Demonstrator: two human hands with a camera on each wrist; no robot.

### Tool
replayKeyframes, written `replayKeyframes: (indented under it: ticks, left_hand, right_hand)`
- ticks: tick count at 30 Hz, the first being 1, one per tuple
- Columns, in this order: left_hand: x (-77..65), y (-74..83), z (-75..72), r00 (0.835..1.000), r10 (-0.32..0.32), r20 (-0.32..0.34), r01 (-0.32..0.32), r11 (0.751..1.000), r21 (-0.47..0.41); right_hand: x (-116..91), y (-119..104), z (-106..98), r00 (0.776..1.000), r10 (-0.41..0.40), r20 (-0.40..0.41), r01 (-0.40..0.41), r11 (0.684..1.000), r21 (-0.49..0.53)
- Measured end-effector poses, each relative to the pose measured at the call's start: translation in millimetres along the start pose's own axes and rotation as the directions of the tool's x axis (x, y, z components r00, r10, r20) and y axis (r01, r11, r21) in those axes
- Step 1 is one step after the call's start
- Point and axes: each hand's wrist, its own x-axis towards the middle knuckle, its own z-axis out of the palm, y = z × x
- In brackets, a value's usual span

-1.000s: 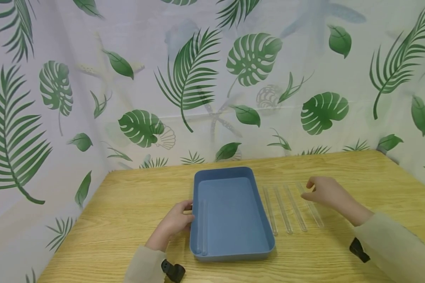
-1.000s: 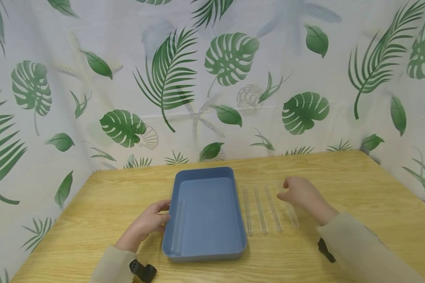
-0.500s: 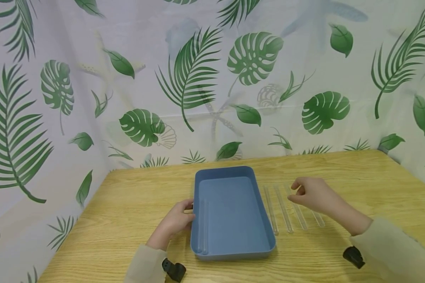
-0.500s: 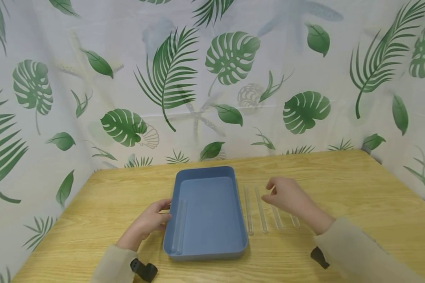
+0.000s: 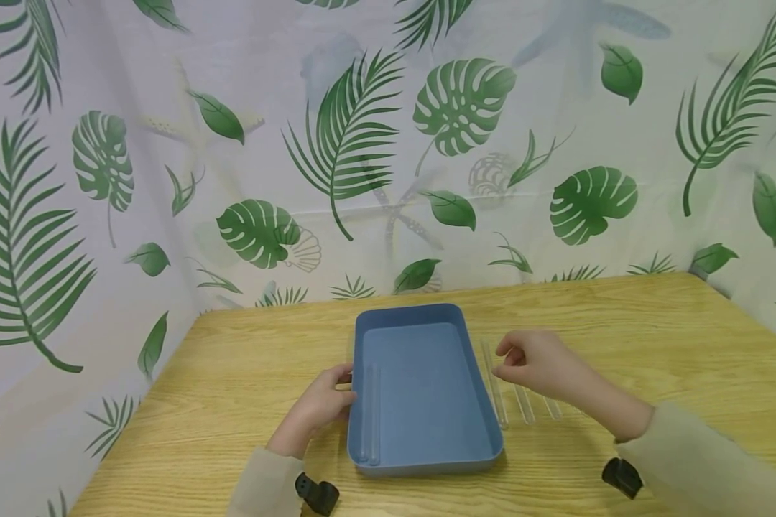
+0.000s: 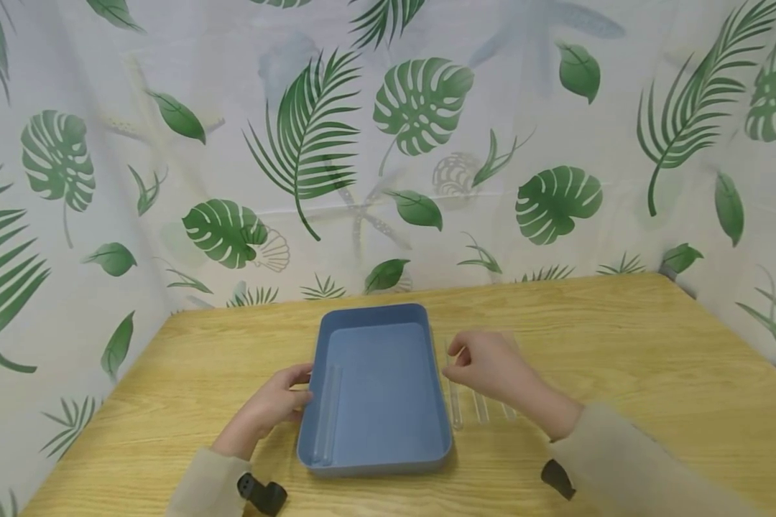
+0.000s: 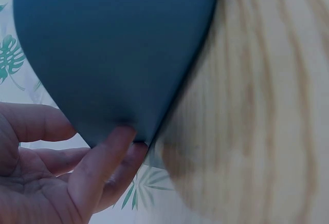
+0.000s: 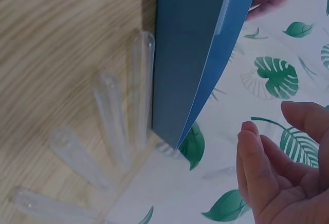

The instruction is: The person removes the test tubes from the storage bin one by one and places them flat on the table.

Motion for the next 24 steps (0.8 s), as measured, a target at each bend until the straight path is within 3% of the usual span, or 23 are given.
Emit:
replayKeyframes:
  ticks: [7,24]
  left_hand:
    - [0.0,-0.8,-0.8,1.0,0.022,0.006,-0.022,0.999,0.03]
    - [0.4,-0.2,0.5,1.0,0.011,0.005,-0.011,1.0,0.0]
  right_hand:
    - [4.6,-11.4,13.5,0.998,-0.062,0.007,0.062,0.998,0.031]
    - [6.8,-17.0,39.5,0.99,-0.093,0.107,0.085,0.993,0.076]
